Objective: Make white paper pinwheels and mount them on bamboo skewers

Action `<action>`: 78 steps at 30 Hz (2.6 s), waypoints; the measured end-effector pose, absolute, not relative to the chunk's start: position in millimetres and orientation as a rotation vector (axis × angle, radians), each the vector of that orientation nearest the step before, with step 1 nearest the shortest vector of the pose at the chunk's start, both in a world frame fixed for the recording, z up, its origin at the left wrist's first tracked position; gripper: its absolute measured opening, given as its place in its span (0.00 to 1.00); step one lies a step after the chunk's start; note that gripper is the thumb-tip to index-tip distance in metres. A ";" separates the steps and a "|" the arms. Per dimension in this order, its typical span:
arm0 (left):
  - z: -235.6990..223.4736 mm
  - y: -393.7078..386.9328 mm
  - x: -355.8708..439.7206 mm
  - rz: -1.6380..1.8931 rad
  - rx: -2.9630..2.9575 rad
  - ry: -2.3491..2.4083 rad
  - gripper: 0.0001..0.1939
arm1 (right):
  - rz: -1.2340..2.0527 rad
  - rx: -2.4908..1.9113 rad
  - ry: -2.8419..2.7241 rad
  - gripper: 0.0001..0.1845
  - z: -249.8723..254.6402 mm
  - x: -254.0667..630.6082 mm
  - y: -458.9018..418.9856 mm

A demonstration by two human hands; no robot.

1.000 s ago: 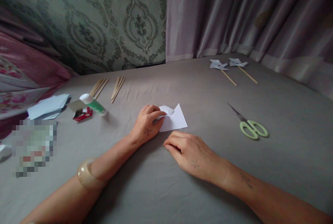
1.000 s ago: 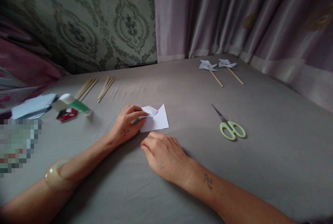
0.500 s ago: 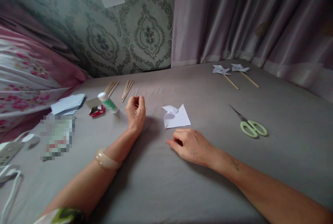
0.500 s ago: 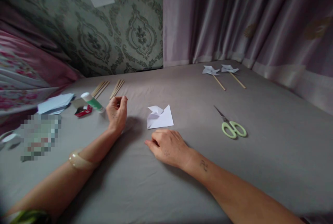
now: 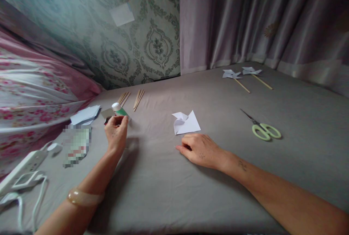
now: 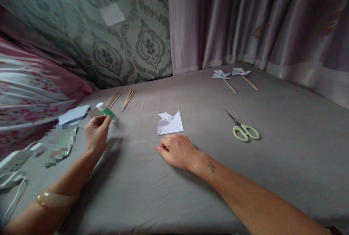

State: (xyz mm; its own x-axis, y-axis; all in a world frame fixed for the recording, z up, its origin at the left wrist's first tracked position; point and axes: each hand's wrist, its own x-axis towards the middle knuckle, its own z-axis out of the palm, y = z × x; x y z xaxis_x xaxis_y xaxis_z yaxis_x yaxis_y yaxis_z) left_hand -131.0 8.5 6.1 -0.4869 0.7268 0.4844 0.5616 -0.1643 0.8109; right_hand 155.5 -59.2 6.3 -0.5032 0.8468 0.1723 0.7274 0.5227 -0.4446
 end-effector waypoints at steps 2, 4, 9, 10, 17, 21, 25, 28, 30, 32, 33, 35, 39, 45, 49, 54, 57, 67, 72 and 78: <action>5.2 4.1 -126.7 1.643 1.605 1.900 0.11 | 0.444 -1.299 -2.400 0.18 5.7 155.5 -59.5; 5.6 1.2 -114.7 1.530 1.746 1.844 0.11 | 0.452 -1.296 -2.401 0.17 5.8 155.6 -59.4; 9.6 -0.1 -70.4 1.285 2.194 1.601 0.07 | 0.489 -1.323 -2.245 0.16 6.1 159.7 -50.3; 10.3 0.0 -62.2 1.248 2.261 1.542 0.06 | 0.468 -1.338 -2.181 0.15 5.1 161.8 -46.6; 9.3 2.4 -55.5 1.332 2.107 1.686 0.05 | 0.323 -1.356 -1.947 0.09 -8.4 176.7 -26.3; 1.8 10.5 -100.4 1.595 1.593 2.102 0.13 | 0.284 -1.287 -1.910 0.09 -12.0 175.3 -26.7; -3.5 24.8 -138.8 1.638 1.422 2.320 0.23 | 0.252 -1.218 -1.838 0.07 -15.1 171.8 -26.1; -3.7 38.0 -147.1 1.558 1.425 2.372 0.24 | 0.246 -1.204 -1.823 0.08 -15.8 171.2 -24.7; -3.2 46.1 -147.5 1.488 1.432 2.435 0.22 | 0.242 -1.210 -1.815 0.08 -14.5 171.7 -24.4; -2.7 52.8 -148.3 1.445 1.418 2.507 0.18 | 0.241 -1.214 -1.806 0.09 -12.5 172.8 -24.1; -2.3 55.3 -149.1 1.434 1.409 2.528 0.15 | 0.241 -1.214 -1.799 0.09 -11.4 173.5 -23.7; 0.2 58.0 -150.1 1.427 1.394 2.543 0.12 | 0.249 -1.216 -1.770 0.09 -9.7 175.1 -22.2; 17.1 47.8 -130.7 1.476 1.528 2.339 0.10 | 0.356 -1.256 -1.606 0.09 -6.5 178.6 -16.8; 52.4 1.6 -29.5 1.364 1.652 1.340 0.15 | 1.156 -1.123 -1.258 0.14 7.5 178.1 -19.4; 52.7 -14.7 18.9 1.234 1.507 1.077 0.16 | 1.702 -0.822 -0.959 0.19 13.2 173.0 -26.8; 29.5 -2.5 19.8 1.149 1.661 1.077 0.17 | 1.786 -0.766 -0.678 0.16 8.5 173.3 -22.2; 12.1 10.9 2.8 1.048 2.062 1.171 0.15 | 1.684 -0.811 -0.659 0.18 10.9 182.3 -13.8; -20.1 24.2 -20.6 0.686 2.731 1.100 0.13 | 1.367 -0.979 -0.850 0.19 19.1 207.0 -2.3; -16.3 21.6 -22.1 0.617 2.779 1.097 0.14 | 1.096 -1.111 -1.156 0.19 18.1 204.3 0.1; -14.5 19.5 -20.9 0.587 2.797 1.102 0.13 | 0.628 -1.274 -1.502 0.21 29.5 195.2 7.2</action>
State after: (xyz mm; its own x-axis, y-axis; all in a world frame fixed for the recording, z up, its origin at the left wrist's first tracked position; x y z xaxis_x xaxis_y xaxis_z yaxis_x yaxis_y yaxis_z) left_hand -20.9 19.5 -14.5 0.6681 0.6713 0.3211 0.6412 -0.7383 0.2093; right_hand 195.2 7.2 29.5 0.0844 0.9280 0.3628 0.3938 0.3035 -0.8677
